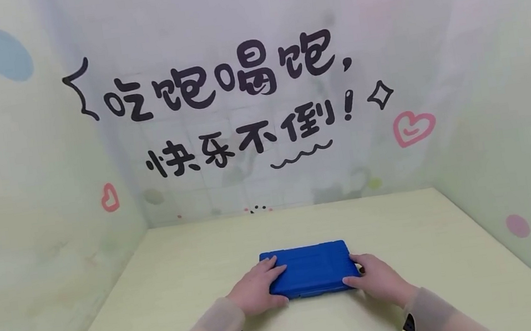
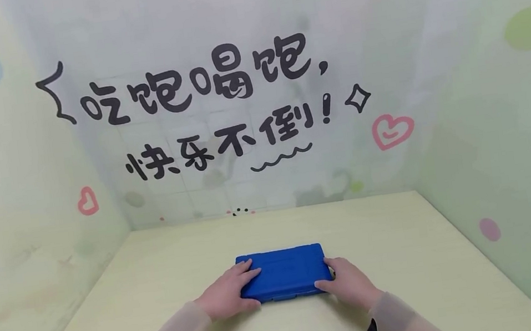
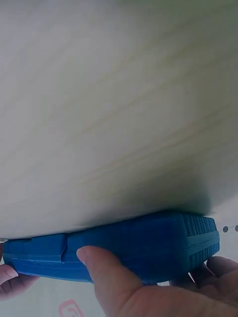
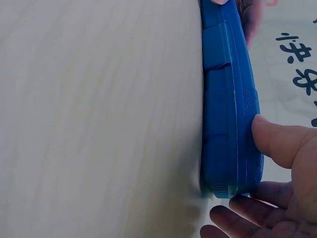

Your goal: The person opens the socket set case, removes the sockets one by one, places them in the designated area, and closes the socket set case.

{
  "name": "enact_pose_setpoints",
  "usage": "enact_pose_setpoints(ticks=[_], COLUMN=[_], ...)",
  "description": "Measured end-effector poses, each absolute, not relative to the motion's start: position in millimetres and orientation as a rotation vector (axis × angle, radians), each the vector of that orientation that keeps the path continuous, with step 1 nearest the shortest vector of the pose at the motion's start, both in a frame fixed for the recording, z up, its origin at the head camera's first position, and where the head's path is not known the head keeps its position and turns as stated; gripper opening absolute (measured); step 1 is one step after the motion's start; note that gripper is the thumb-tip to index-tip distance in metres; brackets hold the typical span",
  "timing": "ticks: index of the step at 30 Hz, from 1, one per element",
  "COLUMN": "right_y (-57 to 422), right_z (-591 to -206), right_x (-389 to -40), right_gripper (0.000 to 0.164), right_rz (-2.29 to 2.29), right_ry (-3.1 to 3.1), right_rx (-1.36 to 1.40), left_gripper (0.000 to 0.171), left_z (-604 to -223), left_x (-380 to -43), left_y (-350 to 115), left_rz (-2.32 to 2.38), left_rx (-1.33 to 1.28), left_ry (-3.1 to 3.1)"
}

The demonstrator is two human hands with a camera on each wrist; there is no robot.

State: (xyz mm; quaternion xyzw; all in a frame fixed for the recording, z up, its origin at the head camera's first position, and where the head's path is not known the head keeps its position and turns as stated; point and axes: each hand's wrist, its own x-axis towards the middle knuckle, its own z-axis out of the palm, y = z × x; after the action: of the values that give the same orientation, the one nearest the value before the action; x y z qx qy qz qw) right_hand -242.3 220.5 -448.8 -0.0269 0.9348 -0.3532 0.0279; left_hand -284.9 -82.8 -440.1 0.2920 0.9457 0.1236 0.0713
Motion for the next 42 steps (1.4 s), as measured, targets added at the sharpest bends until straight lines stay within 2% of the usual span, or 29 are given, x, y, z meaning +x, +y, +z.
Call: enact_pose_setpoints(ticks=[10,17,23,30,33,42], right_y=[216.8,211.8,196.0,181.8,177.7,159.7], right_z=[-440.6,-438.8,-437.0,-435.5,-437.5,-440.4], right_x=[-239.7,-237.4,-237.0,-235.0,-235.4,-234.6], right_gripper=[0.074,0.068,0.064,0.063,0.063,0.061], right_rz=[-1.042,-0.896,-0.752,-0.706,-0.619,-0.041], right_ry=[2.898,3.008,3.118,3.109,3.112,3.138], right_rx=[-0.079,-0.15,-0.367,-0.553,-0.669,-1.01], left_gripper=[0.084,0.079,0.078,0.098,0.101,0.091], left_z=[-441.7,-444.0,-438.6,-439.9,-439.0,-423.7], left_x=[-287.2,-284.0,-286.9,-298.6,-302.0,-307.8], left_y=[-81.1,-80.8,-80.2,-80.7,-80.5,-77.0], left_rz=[0.207,0.149,0.103,0.051,0.082,0.008], left_rx=[0.915,0.95,0.988,1.002,0.952,0.916], left_ry=[2.895,2.909,2.938,2.943,2.906,2.835])
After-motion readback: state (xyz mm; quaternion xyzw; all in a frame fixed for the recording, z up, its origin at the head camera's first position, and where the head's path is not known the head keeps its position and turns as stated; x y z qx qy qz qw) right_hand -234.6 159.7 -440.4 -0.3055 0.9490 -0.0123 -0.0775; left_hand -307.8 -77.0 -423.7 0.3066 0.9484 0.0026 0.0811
